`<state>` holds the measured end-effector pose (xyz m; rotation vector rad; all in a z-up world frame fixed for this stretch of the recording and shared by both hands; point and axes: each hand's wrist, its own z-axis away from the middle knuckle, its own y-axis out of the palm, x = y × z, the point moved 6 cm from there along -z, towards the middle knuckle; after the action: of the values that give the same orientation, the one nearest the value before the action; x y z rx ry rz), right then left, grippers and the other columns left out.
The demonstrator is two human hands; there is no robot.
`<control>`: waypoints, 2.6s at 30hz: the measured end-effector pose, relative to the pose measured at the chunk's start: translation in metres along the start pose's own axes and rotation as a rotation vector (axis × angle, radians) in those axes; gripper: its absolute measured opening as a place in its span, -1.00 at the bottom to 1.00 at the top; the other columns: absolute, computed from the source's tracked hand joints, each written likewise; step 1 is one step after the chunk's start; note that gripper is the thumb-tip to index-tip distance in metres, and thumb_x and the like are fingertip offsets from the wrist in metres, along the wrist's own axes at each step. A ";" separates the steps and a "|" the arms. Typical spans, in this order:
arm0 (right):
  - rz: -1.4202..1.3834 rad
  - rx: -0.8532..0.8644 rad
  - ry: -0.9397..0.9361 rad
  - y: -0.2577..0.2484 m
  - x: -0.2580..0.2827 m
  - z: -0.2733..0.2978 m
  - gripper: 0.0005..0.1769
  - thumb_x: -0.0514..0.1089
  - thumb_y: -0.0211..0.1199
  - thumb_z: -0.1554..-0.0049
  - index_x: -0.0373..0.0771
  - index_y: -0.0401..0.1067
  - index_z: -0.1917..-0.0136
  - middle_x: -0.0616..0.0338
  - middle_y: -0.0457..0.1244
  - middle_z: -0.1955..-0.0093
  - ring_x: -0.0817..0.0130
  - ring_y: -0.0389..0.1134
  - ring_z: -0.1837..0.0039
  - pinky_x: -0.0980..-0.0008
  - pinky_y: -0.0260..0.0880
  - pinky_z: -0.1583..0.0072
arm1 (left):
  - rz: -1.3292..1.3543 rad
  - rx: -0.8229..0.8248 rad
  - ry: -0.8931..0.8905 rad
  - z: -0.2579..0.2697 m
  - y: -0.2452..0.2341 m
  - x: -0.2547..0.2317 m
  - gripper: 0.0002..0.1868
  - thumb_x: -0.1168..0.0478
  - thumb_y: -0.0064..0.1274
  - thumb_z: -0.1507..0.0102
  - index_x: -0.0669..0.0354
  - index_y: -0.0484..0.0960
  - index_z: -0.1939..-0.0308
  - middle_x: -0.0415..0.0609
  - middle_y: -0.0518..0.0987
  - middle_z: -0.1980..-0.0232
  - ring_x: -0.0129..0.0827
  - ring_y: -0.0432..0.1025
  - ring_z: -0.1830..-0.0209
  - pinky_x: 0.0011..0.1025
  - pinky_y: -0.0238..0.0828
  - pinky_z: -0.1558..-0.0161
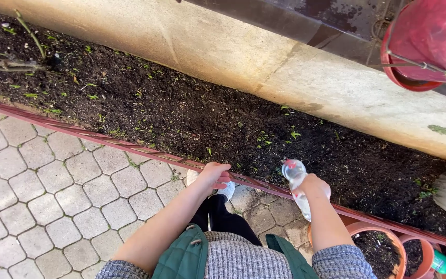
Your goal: The person pours water from a plastic bottle into a potted cactus and onto soil in a garden bed.
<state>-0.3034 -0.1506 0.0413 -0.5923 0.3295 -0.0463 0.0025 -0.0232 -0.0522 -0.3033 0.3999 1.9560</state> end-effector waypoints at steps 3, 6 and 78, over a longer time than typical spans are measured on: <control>0.019 -0.054 -0.046 -0.019 0.036 0.005 -0.19 0.00 0.37 0.04 -0.40 0.35 -0.41 -0.21 0.39 -0.29 -0.15 0.38 -0.37 -0.22 0.33 -0.32 | 0.025 0.001 -0.009 -0.006 -0.005 0.003 -0.25 0.00 0.23 -0.24 0.43 0.35 -0.34 0.18 0.56 0.09 -0.07 0.63 0.13 0.02 0.60 0.12; 0.023 -0.116 -0.147 -0.037 0.079 0.000 -0.20 -0.02 0.37 0.03 -0.45 0.33 -0.40 -0.30 0.37 -0.26 -0.27 0.38 -0.33 -0.28 0.36 -0.25 | 0.038 -0.005 -0.005 -0.006 -0.009 0.003 -0.25 0.00 0.20 -0.25 0.44 0.32 -0.34 0.14 0.55 0.11 -0.12 0.63 0.14 -0.01 0.61 0.14; 0.359 -0.224 -0.245 -0.068 0.353 0.038 -0.33 -0.30 0.53 0.09 -0.50 0.48 -0.29 -0.41 0.39 -0.22 -0.42 0.36 -0.31 -0.54 0.33 -0.10 | 0.450 -0.102 0.192 0.080 -0.323 -0.109 -0.23 0.09 0.16 -0.31 0.55 0.21 -0.41 0.44 0.53 -0.10 0.07 0.59 -0.03 0.09 0.56 0.01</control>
<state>0.0463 -0.2344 0.0055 -0.7444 0.1999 0.4102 0.3401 0.0409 0.0175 -0.5033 0.5281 2.4017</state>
